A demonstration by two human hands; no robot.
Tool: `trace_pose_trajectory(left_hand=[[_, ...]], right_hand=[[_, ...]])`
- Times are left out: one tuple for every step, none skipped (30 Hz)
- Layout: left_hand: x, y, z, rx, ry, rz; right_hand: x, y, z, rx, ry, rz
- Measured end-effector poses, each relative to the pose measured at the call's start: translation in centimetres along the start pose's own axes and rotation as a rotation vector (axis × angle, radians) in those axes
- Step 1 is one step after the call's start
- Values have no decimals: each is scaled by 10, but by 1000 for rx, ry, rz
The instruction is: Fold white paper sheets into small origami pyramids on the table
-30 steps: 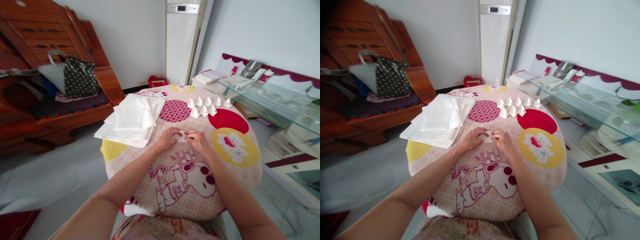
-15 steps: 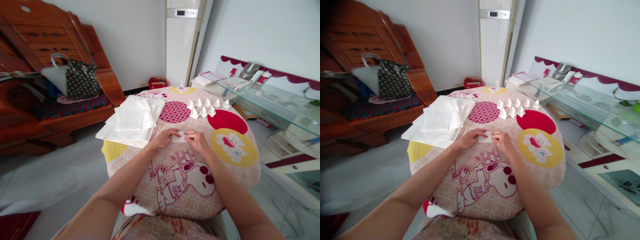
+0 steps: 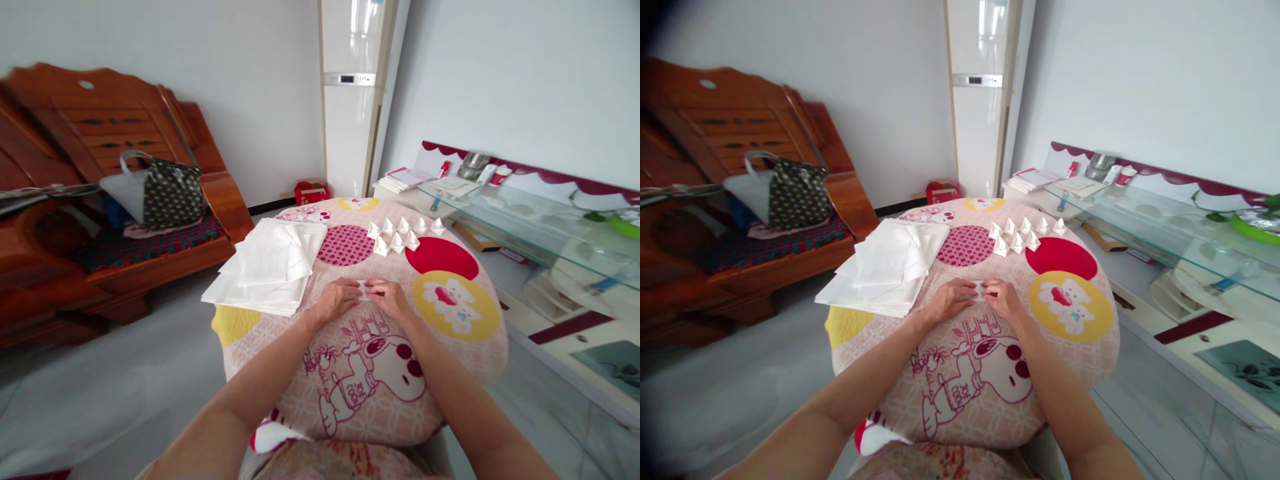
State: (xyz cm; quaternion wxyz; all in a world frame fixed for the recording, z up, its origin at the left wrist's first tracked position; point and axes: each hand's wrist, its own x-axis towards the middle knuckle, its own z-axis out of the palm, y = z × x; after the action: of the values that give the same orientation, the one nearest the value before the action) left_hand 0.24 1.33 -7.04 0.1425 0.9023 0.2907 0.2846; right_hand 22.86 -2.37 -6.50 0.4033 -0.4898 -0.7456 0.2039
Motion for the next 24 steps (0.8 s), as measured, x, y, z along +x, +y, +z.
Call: trace_pose_trajectory(left_hand=[[0,2,-1,29,-9,11],[1,4,-3,59,-24,28],[1,7,-4,89,-42,47],[1,10,-6,119,-63,65],[2,12,-7,148,-87,81],[2,15,-8,176,-112,91],[2,17,-9,200,-137,96],[3,18,-9,220,-157,96],[3,20,-8,235,-171,91],[4,21,-8,243,-176,78],[4,23,-7,243,-172,60],[5,24,-6,237,-159,34],[6,25,-5,222,-139,2],[7,26,-5,198,-117,-31],[9,27,-6,164,-94,-66],[11,28,-8,123,-72,-102],[15,30,-11,73,-54,-137],[19,31,-14,19,-35,-179],[24,31,-19,-39,-24,-217],[30,31,-25,-100,-11,-263],[36,30,-31,-155,6,-315],[41,29,-36,-202,21,-360],[46,27,-41,-252,5,-383],[49,24,-44,-308,-12,-401]], right_hand=[[0,1,1,3,6,-1],[0,2,2,8,10,-3],[0,3,3,12,13,-4],[0,4,3,14,18,-5],[0,4,3,14,21,-6],[0,4,3,12,22,-10],[-1,4,3,9,22,-17],[-1,3,3,4,20,-28],[-1,2,4,-3,17,-41],[-2,1,4,-11,18,-55],[-3,0,5,-20,22,-70],[-4,-2,7,-30,30,-86],[-5,-4,9,-38,46,-101],[-6,-6,10,-43,62,-119],[-7,-8,11,-44,81,-133],[-6,-12,12,-41,103,-139],[-5,-15,11,-31,114,-139],[-2,-19,9,-17,121,-126],[2,-24,6,-5,125,-100],[7,-29,2,15,121,-69],[14,-34,-3,47,101,-34],[21,-39,-9,89,67,10],[29,-42,-14,134,21,63],[36,-45,-18,176,-27,124]])
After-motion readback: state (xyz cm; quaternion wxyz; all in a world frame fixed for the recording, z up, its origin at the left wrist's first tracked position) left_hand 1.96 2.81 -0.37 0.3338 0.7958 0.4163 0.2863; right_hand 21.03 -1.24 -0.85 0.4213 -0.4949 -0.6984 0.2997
